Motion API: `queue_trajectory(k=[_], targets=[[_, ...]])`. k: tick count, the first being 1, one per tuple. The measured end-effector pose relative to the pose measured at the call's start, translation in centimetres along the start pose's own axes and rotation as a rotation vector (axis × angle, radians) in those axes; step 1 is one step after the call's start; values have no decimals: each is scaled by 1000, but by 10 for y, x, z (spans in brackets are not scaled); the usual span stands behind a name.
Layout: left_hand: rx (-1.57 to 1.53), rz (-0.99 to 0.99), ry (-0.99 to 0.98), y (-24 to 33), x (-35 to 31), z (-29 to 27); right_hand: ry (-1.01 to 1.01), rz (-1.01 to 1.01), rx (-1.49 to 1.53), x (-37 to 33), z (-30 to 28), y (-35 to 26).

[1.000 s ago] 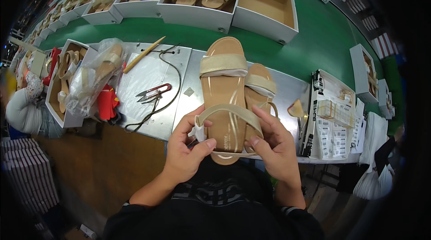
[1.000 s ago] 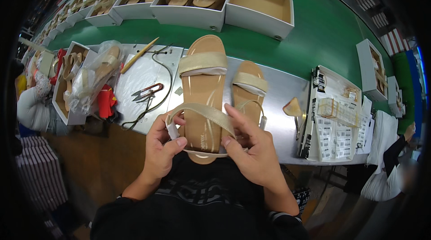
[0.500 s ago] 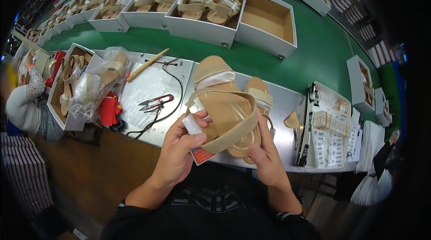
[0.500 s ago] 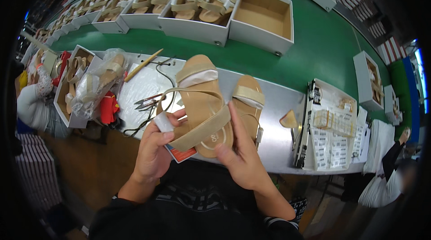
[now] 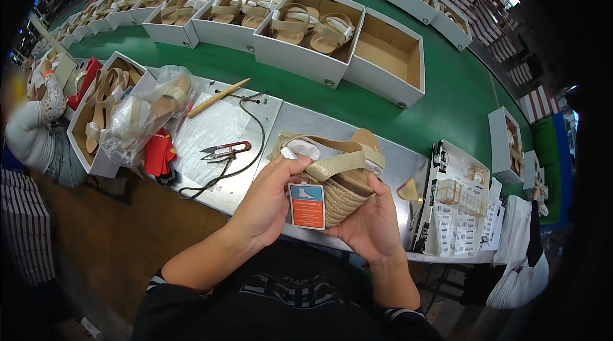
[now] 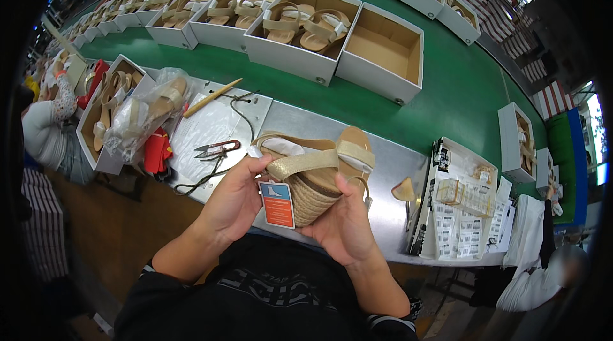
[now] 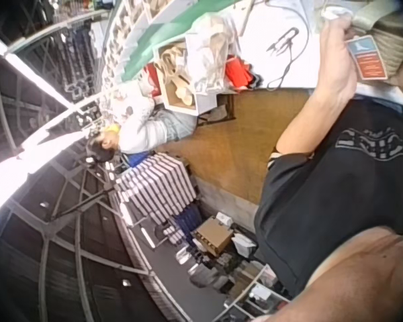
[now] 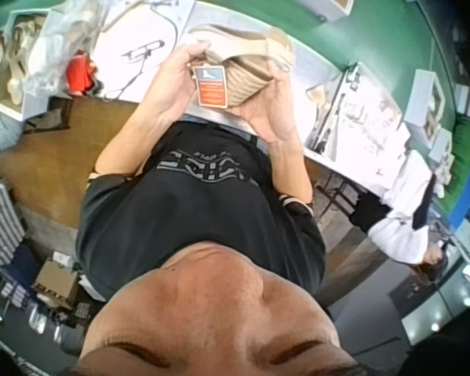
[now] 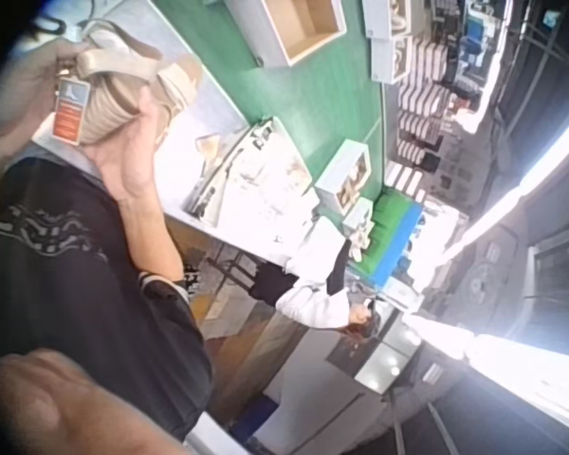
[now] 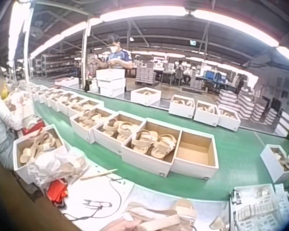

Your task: The person repeatedly picks up pairs of beige wedge sandals from white boxes on a green conveyor belt, turns them over to inspect the soles and straps, and places them back into the boxes. The process is repeated for multiple pairs along the assembly line.

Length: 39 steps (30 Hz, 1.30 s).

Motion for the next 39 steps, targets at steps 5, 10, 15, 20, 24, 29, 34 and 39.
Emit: queue_trajectory(k=[5,10,15,20,24,29,34,39], targets=[[-39,10,-13,3,-3,5,4,0,-34,-3,1,2],[-71,47,-11,-4,-1,-5,114,-54,-197,-6,6,3],[4,47,-15,-6,0,-10,113,-78,-205,-8,4,3],[327,224,-2,-6,-4,6,87,-100,-122,-8,-3,5],[672,347,43,-5,-3,7,127,-30,-223,-8,1,10],[1465,539,215,25,-7,3,69,6,-120,-9,9,9],[1664,691,93,41,-11,-1,-28,64,132,-12,11,11],[1978,768,229,41,-23,23,-2,57,135,-11,14,13]])
Point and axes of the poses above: each hand's wrist, its own x-axis towards the middle knuckle, its own z-axis out of the palm, y = z × x, the point moved 3 cm from there along x, towards the middle knuckle, and after that the axes turned 15 degrees about -y, right-handed, at the moved point
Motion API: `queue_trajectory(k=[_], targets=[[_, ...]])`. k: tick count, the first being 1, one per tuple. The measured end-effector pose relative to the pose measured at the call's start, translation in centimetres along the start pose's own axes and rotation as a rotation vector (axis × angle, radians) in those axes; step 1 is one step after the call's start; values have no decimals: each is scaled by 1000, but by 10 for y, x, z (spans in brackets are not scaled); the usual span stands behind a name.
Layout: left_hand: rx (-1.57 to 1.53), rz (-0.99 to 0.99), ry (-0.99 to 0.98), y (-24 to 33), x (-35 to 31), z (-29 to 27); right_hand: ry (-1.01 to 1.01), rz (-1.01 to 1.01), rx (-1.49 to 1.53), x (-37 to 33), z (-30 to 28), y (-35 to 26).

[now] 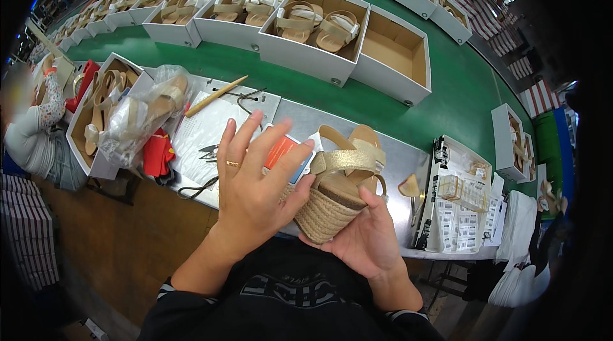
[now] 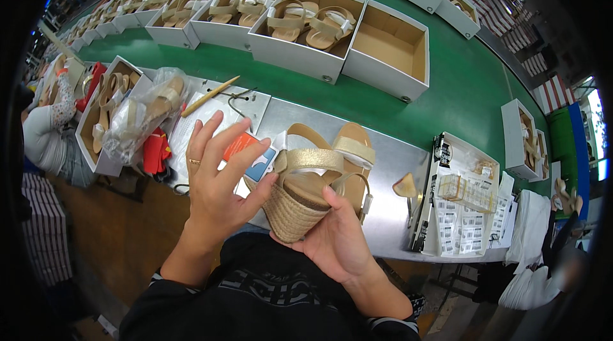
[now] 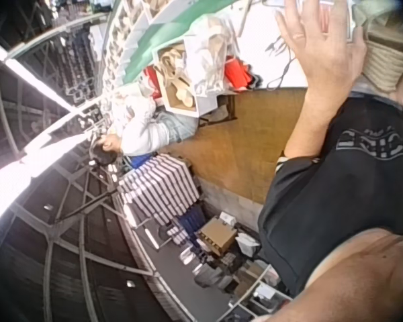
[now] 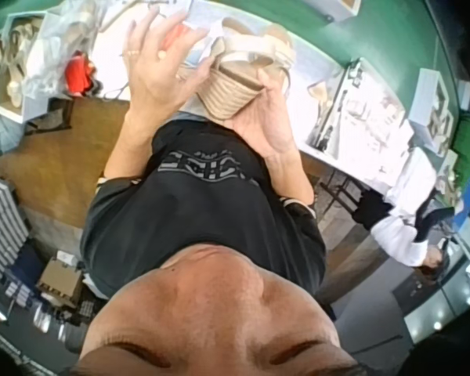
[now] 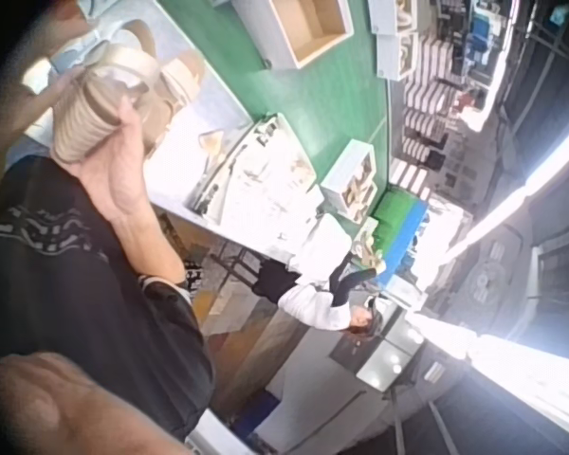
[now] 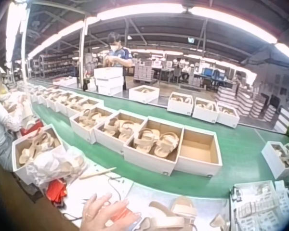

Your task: The person repeatedly picks up pairs of beige wedge sandals from white boxes on a green conveyor belt, turns them over to inspect the soles and straps, and places them back into the boxes. The process is repeated for multiple pairs along the assembly line.

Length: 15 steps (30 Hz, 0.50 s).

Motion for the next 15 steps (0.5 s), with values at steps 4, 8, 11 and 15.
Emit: queue_trajectory(k=[4,8,11,15], targets=[[-498,-60,-178,-6,-1,9,69,-36,-153,-1,5,1],[-819,-117,-204,-11,3,28,155,-57,-270,-4,7,1],[-855,-94,-179,-7,3,33,78,-45,-130,-3,5,-5],[-1066,-230,-292,-8,9,28,39,-3,110,-7,3,-5]])
Point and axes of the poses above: each hand's wrist, its own x-axis towards the middle knuckle, its own z-axis out of the palm, y = z × x, the point moved 3 cm from there along x, towards the middle knuckle, and after that the axes turned 15 degrees about -y, right-handed, at the moved point
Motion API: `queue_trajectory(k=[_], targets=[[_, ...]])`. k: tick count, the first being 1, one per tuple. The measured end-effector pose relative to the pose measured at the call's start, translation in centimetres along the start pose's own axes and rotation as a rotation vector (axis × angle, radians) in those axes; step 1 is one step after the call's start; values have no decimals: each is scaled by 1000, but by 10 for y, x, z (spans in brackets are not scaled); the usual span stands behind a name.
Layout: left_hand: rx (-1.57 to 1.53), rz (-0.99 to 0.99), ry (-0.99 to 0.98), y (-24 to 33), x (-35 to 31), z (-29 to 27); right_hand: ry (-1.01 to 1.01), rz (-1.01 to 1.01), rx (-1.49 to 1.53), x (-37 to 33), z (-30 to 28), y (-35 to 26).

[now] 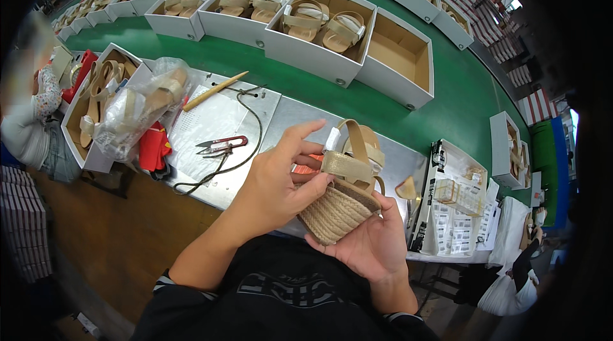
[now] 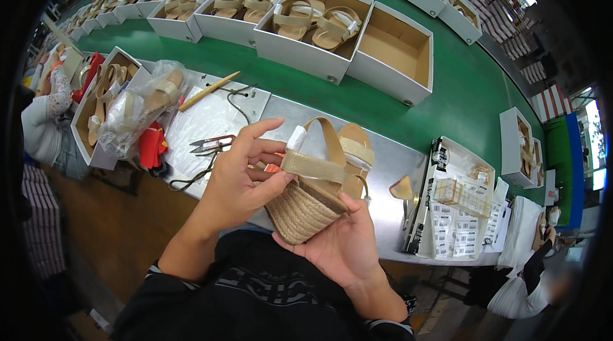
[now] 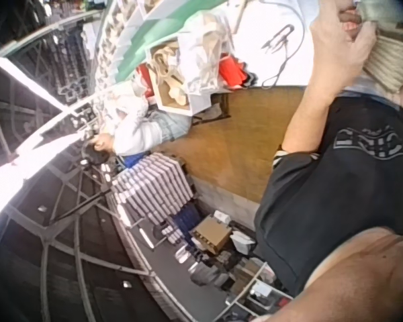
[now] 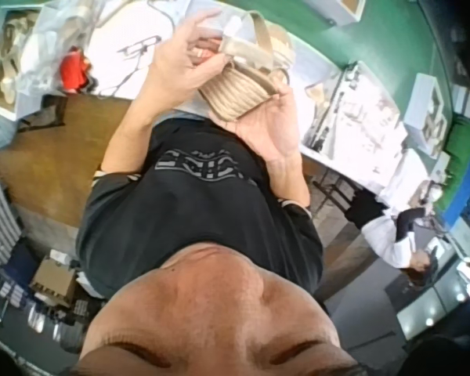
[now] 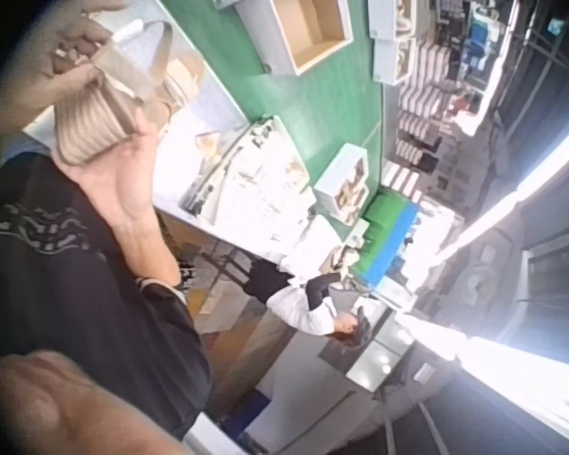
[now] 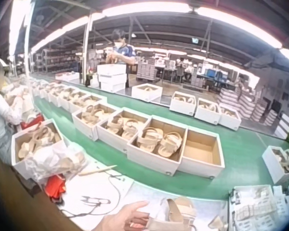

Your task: The person repeatedly picks up pairs of beige wedge sandals from white boxes on a green conveyor belt, turns them over to inspect the soles and straps, and places them back into the boxes. The process is repeated for multiple pairs along the assembly line.

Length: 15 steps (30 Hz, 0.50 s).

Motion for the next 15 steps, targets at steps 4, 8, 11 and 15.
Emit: queue_trajectory(k=[4,8,11,15], targets=[[-53,-14,-22,2,1,-3,-17,28,87,-2,2,1],[-117,-21,-15,-1,-1,-4,-6,28,67,-1,1,2],[-162,-38,-6,-4,0,-2,-8,23,0,0,0,1],[-61,-9,51,-10,-8,-7,111,-33,-138,11,6,5]])
Point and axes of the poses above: each hand's wrist, its own x-axis towards the middle knuckle, its own z-axis out of the palm, y = z × x, the point moved 3 cm from there along x, towards the middle knuckle, and after that the axes turned 15 degrees about -y, right-handed, at the moved point
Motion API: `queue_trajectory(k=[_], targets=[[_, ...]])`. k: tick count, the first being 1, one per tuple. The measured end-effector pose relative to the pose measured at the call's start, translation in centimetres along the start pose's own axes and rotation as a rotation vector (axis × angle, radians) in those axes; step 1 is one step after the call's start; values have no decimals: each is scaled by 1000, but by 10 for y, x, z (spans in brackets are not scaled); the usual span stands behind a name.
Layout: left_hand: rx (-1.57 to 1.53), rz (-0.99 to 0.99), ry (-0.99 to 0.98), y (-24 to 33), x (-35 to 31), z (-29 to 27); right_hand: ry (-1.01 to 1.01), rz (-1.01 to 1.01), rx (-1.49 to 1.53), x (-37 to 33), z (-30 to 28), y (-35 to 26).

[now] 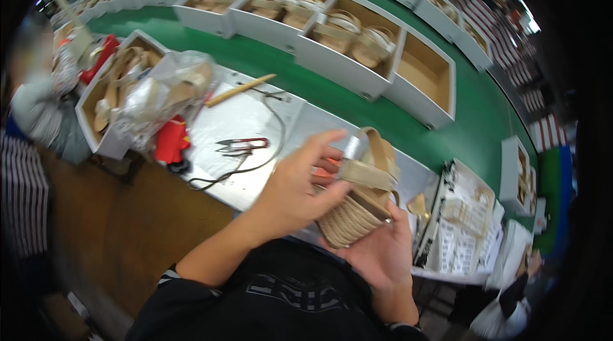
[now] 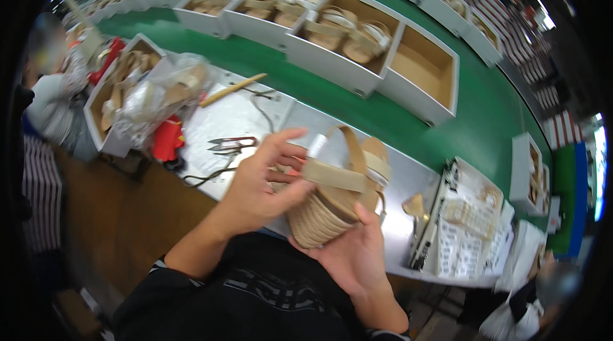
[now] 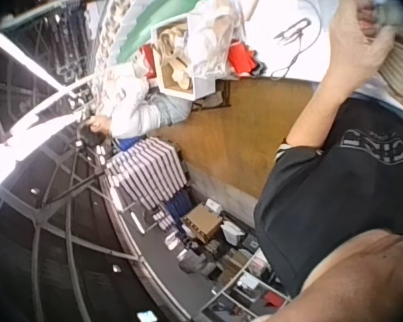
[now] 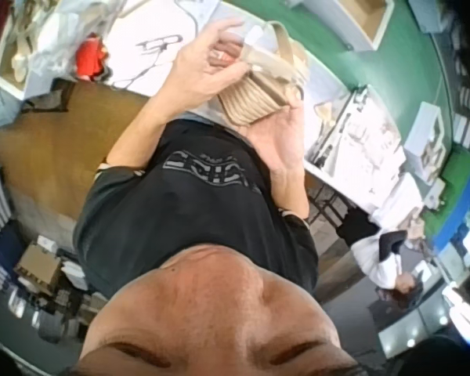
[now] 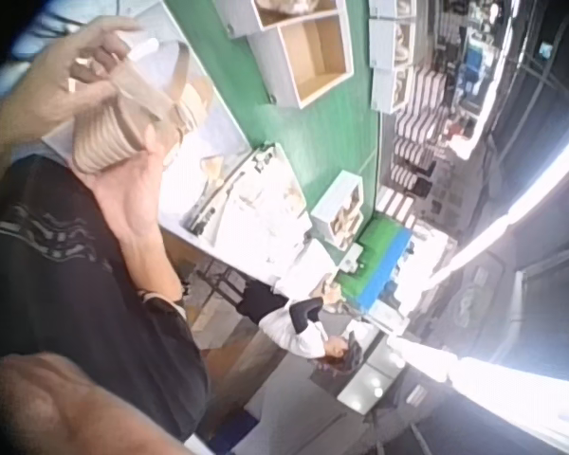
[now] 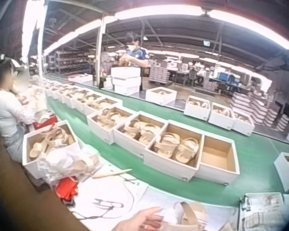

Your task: The person repeatedly picks up pairs of beige wedge sandals from white boxes on a green conveyor belt, turns them over to inspect the soles and straps, and places them back into the boxes. The process is repeated for multiple pairs along the assembly line.

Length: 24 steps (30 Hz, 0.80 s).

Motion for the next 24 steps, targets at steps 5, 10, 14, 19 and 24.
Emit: queue_trajectory(k=[5,10,14,19,24], targets=[[426,281,239,-12,-21,-9,-2,-115,-90,1,-2,-7],[689,-69,674,-109,-51,-81,38,-145,-98,8,-7,-13],[903,-205,766,-154,-68,-144,33,-157,-86,9,-5,-13],[1058,-258,802,-171,-53,-166,44,-160,-19,11,-4,-16],[1074,-367,813,-176,-48,-172,59,-162,41,12,-2,-16]])
Point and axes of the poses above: each hand's wrist, its own x-axis towards the middle knuckle, its own z-axis out of the palm, y = z × x, the point moved 3 cm from there along x, towards the middle knuckle, and after that the axes turned 15 degrees about -y, right-handed, at the moved point
